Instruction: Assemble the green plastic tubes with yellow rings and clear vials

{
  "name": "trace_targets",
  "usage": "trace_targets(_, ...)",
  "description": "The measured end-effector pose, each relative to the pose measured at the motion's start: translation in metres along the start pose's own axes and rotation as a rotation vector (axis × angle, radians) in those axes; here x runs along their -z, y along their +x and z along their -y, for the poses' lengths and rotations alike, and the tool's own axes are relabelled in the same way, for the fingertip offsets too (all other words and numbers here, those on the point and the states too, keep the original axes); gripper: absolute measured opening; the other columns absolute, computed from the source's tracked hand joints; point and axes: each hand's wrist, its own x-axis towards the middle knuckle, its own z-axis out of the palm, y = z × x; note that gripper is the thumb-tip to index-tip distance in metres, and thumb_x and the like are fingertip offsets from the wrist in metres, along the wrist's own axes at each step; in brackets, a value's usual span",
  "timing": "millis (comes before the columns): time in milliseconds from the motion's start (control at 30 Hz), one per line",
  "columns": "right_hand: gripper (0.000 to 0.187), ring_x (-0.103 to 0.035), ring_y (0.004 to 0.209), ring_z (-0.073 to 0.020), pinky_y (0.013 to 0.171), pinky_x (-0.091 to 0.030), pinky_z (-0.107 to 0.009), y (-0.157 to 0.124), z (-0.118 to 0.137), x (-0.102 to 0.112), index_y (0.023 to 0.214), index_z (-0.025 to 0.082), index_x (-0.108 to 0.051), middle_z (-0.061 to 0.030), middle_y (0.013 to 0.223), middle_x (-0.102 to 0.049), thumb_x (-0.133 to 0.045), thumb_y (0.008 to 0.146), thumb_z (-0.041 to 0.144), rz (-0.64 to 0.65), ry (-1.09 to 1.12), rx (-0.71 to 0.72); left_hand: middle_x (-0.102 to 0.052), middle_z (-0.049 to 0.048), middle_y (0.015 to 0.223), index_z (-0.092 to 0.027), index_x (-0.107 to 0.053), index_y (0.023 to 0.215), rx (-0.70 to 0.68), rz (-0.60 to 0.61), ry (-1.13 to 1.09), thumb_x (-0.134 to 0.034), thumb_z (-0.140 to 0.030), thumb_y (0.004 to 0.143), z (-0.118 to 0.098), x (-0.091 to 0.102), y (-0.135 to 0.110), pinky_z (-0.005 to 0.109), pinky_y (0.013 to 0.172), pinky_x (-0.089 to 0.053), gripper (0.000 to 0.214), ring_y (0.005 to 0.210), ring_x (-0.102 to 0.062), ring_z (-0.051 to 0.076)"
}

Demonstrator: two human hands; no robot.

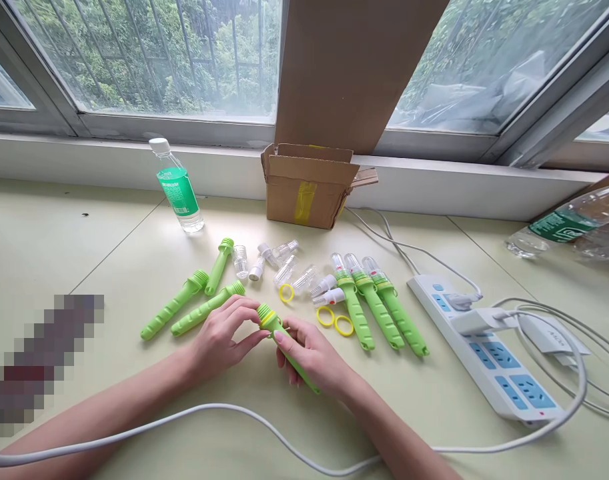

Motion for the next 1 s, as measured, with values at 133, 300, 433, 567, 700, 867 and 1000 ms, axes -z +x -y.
trace_targets(133,0.034,-0.051,0.043,-0.0081,0.039,-0.038,-0.020,0.0000,-0.0004,0.0004,0.093,0.017,-0.052,0.0028,0.065,-0.057,-0.049,0.093,0.051,0.000,0.006,0.006,-0.066,0.0080,0.092,-0.018,-0.054,0.088,0.003,0.004,0.005,-0.064,-0.023,0.086,-0.0003,0.0001,0.0001,0.031,0.071,-0.054,0.011,0.085,-0.063,0.019)
trace_targets(300,0.034,-0.051,0.043,-0.0083,0.039,-0.038,-0.020,-0.0007,0.0000,-0.0005,0.097,0.017,-0.053,0.0024,0.066,-0.057,-0.048,0.093,0.051,0.000,0.015,-0.002,-0.066,0.0085,0.093,-0.017,-0.054,0.089,0.006,0.018,0.016,-0.063,-0.023,0.086,0.0004,-0.0004,-0.0006,0.032,0.071,-0.054,0.011,0.085,-0.063,0.019)
trace_targets(433,0.036,-0.052,0.044,-0.0090,0.039,-0.039,-0.020,-0.0007,0.0004,-0.0006,0.100,0.017,-0.053,0.0019,0.066,-0.058,-0.048,0.093,0.052,0.005,0.021,-0.008,-0.066,0.0082,0.094,-0.018,-0.054,0.089,0.009,0.018,0.013,-0.063,-0.023,0.086,0.0006,-0.0006,-0.0009,0.032,0.071,-0.054,0.011,0.085,-0.063,0.019)
trace_targets(567,0.035,-0.051,0.042,-0.0086,0.038,-0.038,-0.019,-0.0010,-0.0007,0.0013,0.098,0.017,-0.052,0.0027,0.063,-0.056,-0.049,0.093,0.052,0.016,0.051,-0.010,-0.066,0.0075,0.092,-0.018,-0.054,0.090,0.031,0.016,-0.010,-0.063,-0.024,0.087,0.0005,0.0003,-0.0005,0.032,0.071,-0.054,0.012,0.084,-0.063,0.019)
trace_targets(700,0.033,-0.048,0.040,-0.0079,0.036,-0.037,-0.019,-0.0013,-0.0032,0.0049,0.091,0.018,-0.053,0.0034,0.060,-0.055,-0.050,0.093,0.051,0.041,0.087,-0.014,-0.066,0.0078,0.093,-0.018,-0.053,0.093,0.047,0.010,-0.059,-0.066,-0.025,0.085,0.0011,0.0012,-0.0004,0.032,0.071,-0.055,0.016,0.084,-0.063,0.018)
trace_targets(867,0.033,-0.048,0.040,-0.0080,0.036,-0.038,-0.019,-0.0015,-0.0039,0.0065,0.092,0.018,-0.054,0.0029,0.061,-0.056,-0.050,0.092,0.051,0.040,0.100,-0.015,-0.065,0.0076,0.094,-0.018,-0.053,0.094,0.047,0.012,-0.077,-0.065,-0.025,0.086,0.0010,0.0019,-0.0003,0.031,0.071,-0.055,0.016,0.085,-0.064,0.018)
trace_targets(1000,0.035,-0.048,0.040,-0.0081,0.036,-0.037,-0.019,-0.0015,-0.0034,0.0053,0.095,0.017,-0.056,0.0029,0.061,-0.056,-0.050,0.092,0.051,0.028,0.091,-0.012,-0.065,0.0080,0.096,-0.018,-0.054,0.090,0.048,0.016,-0.062,-0.064,-0.025,0.086,0.0002,0.0027,0.0002,0.031,0.071,-0.055,0.012,0.086,-0.063,0.018)
